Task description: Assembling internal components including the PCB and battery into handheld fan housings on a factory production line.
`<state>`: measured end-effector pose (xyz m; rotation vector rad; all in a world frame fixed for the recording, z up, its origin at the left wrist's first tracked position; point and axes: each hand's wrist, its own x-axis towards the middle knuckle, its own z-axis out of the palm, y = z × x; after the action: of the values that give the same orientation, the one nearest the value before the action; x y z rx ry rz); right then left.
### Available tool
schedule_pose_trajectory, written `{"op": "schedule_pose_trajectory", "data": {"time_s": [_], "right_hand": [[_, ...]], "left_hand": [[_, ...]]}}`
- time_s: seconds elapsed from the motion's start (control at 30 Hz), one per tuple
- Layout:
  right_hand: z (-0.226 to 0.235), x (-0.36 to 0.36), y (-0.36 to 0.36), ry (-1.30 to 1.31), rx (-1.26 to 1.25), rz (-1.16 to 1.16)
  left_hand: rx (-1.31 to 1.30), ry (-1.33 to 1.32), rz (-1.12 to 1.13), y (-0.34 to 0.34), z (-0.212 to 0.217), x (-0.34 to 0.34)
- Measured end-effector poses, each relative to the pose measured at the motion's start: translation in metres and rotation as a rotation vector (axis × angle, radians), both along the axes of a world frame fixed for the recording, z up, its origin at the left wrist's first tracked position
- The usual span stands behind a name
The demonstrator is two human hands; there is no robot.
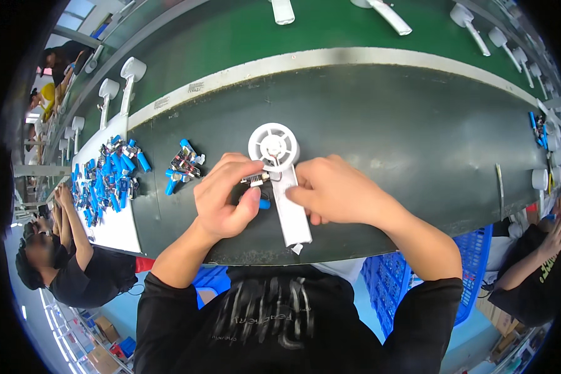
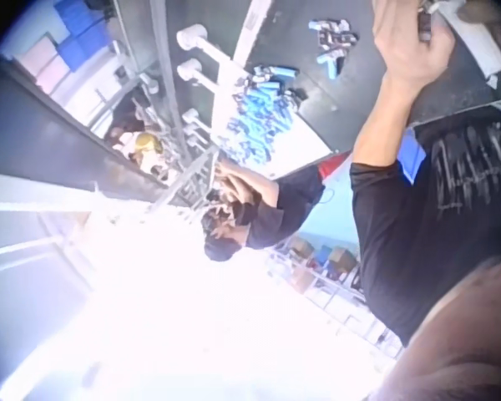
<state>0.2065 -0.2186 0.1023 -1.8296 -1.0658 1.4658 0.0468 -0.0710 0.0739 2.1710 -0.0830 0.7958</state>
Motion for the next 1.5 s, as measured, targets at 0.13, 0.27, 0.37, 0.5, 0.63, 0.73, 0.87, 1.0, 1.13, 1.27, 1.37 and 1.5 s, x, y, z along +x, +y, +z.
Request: {"op": "schedule_pose_trajectory", "data": {"time_s": [0.13,0.27,0.37,0.5,0.63,0.73,0.87,1.0,1.13,1.27,1.37,1.5], "right_hand": [[-0.007,-0.003,0.006,0.033,0.11,-0.165],[-0.012,0.003,0.02,0.084,0.211,-0.306],[0.0,0.013,0.055,-0.013,0.22,-0.25],[0.012,0.039,0.129,-0.193,0.243,-0.166],[0.004,0.058,0.215,-0.178,0.312,-0.307],[-0.006,0.051,0.278,-0.147,0.327,-0.375],[-0.034,0.08,0.305,-0.284,0.357,-0.516],[-0.037,0.083,0.3,-0.573,0.424,-0.544],[-0.018,0.079,0.25,-0.474,0.769,-0.479],[-0.001,0.123,0.147,-0.737,0.903,-0.753],[-0.005,0.209,0.075,-1.079,0.751,-1.028],[-0.011,0.252,0.042,-0.872,0.278,-0.814]], "left_hand": [[-0.328,0.156,0.231,-0.006,-0.01,-0.005],[-0.829,0.324,0.179,0.004,0.002,0.012],[-0.818,0.386,0.206,0.035,0.014,0.026],[-0.825,0.39,0.317,0.094,0.023,0.054],[-0.614,0.424,0.545,0.165,0.031,0.078],[-0.489,0.421,0.711,0.217,0.028,0.081],[-0.389,0.414,0.744,0.239,0.012,0.125],[-0.015,0.471,0.835,0.272,-0.008,0.13],[0.057,0.408,0.893,0.291,-0.005,0.093],[0.009,0.34,0.88,0.252,0.024,0.053],[0.027,0.44,0.615,0.184,0.052,0.011],[0.259,0.669,0.297,0.115,0.055,-0.055]]}}
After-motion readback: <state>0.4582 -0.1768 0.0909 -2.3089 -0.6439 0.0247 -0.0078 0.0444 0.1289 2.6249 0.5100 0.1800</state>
